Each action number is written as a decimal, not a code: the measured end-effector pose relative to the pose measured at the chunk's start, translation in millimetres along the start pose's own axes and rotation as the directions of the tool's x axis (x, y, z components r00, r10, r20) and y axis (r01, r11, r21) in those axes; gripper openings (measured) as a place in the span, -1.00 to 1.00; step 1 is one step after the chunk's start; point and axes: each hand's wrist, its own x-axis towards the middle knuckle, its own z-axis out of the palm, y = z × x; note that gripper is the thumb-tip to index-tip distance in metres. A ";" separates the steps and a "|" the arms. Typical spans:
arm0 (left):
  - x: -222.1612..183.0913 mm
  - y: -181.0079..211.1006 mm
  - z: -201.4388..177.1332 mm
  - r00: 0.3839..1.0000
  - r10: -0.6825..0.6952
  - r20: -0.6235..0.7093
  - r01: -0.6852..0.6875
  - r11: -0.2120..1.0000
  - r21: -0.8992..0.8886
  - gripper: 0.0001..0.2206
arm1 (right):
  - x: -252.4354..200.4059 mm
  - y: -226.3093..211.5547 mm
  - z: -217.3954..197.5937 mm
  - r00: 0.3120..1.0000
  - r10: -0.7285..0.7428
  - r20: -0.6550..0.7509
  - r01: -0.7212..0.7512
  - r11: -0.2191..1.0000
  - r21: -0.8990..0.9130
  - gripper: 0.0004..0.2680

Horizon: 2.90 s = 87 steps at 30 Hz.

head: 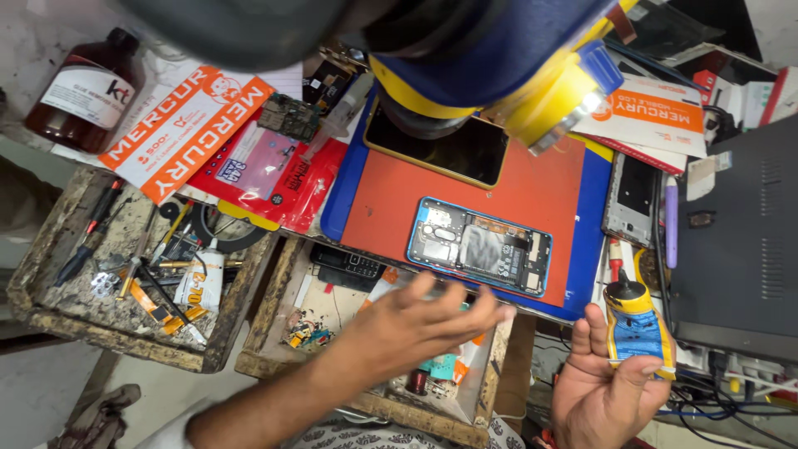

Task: The person applies adhesive from a tube to the internal perimeter of a mobile phone and then presses a replacement back panel onto the device.

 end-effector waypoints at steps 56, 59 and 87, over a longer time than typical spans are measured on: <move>-4.4 -46.9 21.1 0.804 -0.594 -0.001 0.419 0.568 -0.708 -0.16 | 101.7 5.7 134.2 0.768 0.320 0.555 0.015 0.857 -0.515 -0.76; -10.6 -45.4 26.2 0.813 -0.580 -0.046 0.394 0.607 -0.690 -0.23 | 103.6 8.5 146.5 0.754 0.374 0.540 0.024 0.806 -0.592 -0.76; -19.6 -40.7 37.1 0.823 -0.561 -0.090 0.353 0.629 -0.693 -0.30 | 99.8 10.7 151.1 0.726 0.334 0.601 0.133 0.789 -0.600 -0.80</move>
